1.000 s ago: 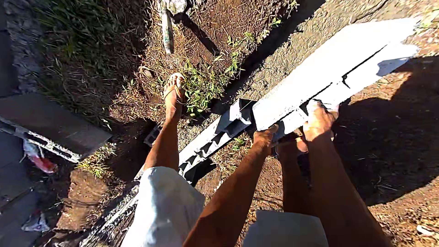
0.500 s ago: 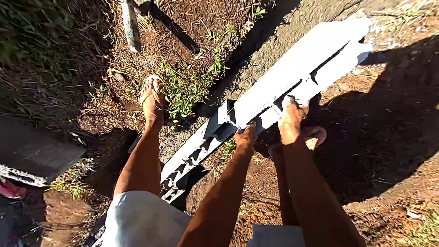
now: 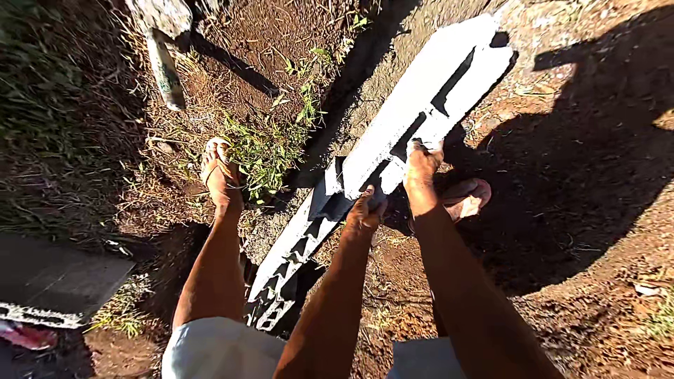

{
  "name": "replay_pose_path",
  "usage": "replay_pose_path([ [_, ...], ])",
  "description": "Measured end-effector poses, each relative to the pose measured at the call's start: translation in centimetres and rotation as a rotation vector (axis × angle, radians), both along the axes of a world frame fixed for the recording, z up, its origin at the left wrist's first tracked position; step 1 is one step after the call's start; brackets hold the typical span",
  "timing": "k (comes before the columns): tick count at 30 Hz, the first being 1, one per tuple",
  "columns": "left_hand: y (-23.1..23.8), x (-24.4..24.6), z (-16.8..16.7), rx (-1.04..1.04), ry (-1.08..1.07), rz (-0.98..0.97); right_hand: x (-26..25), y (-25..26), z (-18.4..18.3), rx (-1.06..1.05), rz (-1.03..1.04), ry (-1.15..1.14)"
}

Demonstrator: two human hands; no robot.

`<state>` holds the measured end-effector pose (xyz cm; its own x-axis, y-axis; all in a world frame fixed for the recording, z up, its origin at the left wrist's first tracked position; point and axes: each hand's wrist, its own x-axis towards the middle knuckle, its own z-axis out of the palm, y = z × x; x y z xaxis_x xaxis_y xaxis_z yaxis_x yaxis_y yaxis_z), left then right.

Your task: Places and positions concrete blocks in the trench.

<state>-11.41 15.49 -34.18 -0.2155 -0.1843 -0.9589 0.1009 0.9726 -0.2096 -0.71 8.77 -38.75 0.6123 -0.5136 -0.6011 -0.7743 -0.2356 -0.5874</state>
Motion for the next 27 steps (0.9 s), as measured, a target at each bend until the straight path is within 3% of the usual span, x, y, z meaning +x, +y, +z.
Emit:
replay_pose_path([
  [4,0.4,0.6,-0.1,-0.010,0.000,-0.061,0.3,0.3,-0.5,-0.034,0.009,0.019],
  [13,1.0,0.6,-0.6,-0.062,-0.031,-0.442,0.8,0.9,-0.7,-0.075,0.072,0.039],
  [17,2.0,-0.1,-1.0,-0.067,-0.018,-0.799,1.0,1.4,-0.8,-0.057,0.064,0.050],
  [21,2.1,-1.6,-1.9,0.165,-0.026,-1.210,0.6,1.7,-1.1,-0.068,0.035,0.048],
  [27,2.5,-1.7,-2.0,0.201,-0.024,-1.260,0.2,1.8,-0.2,-0.068,-0.038,0.073],
])
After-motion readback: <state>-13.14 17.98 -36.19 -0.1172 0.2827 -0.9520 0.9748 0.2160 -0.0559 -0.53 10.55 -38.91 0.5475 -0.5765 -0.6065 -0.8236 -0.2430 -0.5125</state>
